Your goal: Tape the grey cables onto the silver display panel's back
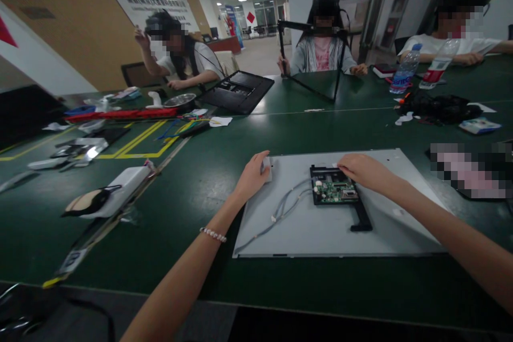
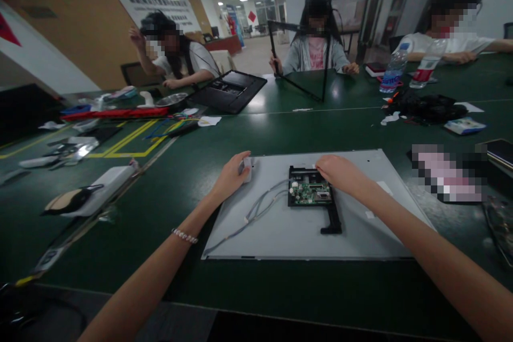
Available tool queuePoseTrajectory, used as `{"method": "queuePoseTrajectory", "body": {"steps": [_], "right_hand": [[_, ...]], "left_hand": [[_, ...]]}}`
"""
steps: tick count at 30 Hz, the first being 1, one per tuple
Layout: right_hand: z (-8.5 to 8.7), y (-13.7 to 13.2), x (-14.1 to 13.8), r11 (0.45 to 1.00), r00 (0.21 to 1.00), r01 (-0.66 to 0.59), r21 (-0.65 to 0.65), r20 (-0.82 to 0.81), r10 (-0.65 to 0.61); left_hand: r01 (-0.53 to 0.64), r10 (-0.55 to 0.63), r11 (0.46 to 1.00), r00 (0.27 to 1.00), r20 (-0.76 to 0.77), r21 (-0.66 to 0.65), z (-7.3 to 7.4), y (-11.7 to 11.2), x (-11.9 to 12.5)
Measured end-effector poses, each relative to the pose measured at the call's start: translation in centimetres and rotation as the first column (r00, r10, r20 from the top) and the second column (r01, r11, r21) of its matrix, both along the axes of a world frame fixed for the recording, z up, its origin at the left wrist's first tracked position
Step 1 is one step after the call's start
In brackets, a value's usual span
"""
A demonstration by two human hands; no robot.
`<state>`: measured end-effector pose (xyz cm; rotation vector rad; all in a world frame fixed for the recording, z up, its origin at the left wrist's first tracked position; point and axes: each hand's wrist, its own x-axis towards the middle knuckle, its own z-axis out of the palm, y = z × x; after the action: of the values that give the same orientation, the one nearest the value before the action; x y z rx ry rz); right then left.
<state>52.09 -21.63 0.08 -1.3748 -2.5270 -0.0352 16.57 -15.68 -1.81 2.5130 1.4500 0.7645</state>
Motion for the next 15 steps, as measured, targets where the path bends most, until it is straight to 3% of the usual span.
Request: {"method": "queuePoseTrajectory", "body": {"steps": [15], "right_hand": [[0.39, 0.09, -0.19, 0.998, 1.000, -0.003, -0.059, 0.019, 0.004]], "left_hand": [[-0.004, 0.004, 1.000, 1.000, 0.013, -0.022, -0.16, 0.19, 0.18]]}}
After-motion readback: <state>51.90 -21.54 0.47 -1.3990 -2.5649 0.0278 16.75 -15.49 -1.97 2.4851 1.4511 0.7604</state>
